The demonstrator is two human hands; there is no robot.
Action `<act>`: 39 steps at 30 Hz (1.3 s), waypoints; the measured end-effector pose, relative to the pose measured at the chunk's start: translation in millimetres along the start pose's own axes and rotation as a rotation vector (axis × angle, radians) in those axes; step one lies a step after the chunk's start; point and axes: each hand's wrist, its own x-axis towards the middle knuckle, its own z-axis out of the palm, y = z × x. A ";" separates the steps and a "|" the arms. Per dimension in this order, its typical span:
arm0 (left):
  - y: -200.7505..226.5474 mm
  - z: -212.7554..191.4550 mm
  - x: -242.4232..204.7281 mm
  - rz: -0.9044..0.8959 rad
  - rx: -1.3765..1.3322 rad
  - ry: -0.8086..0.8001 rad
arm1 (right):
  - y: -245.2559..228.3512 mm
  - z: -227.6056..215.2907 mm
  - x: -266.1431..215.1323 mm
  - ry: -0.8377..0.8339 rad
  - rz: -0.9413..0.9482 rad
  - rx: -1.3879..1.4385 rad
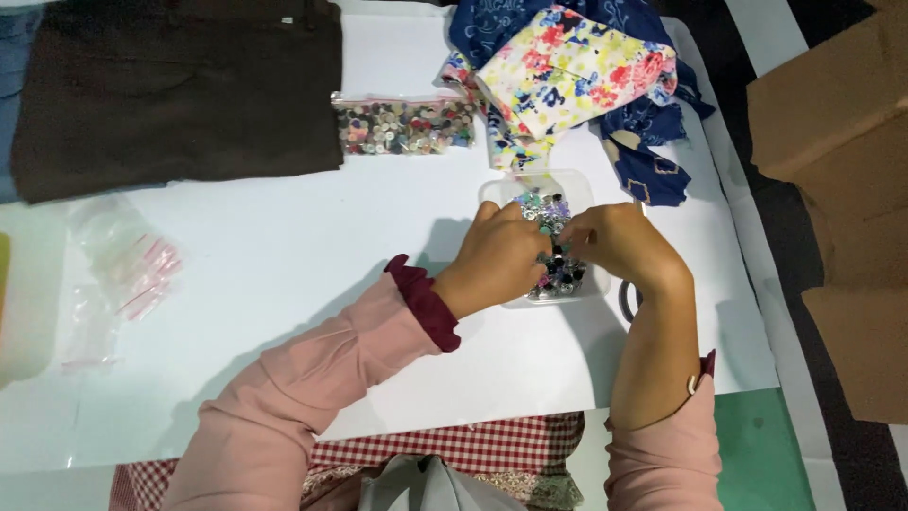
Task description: Sorting and picking up black and silver buttons from a table and placing them into a container and small bags.
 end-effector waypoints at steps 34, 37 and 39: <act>-17.1 14.0 2.9 0.092 -0.027 0.385 | 6.8 10.6 9.7 0.073 -0.070 0.024; -27.8 -1.2 -12.9 0.075 -0.072 0.475 | 8.7 11.6 11.3 0.138 -0.117 0.109; -36.5 -13.4 -25.3 0.007 -0.132 0.492 | 5.2 9.8 11.7 0.258 -0.172 0.175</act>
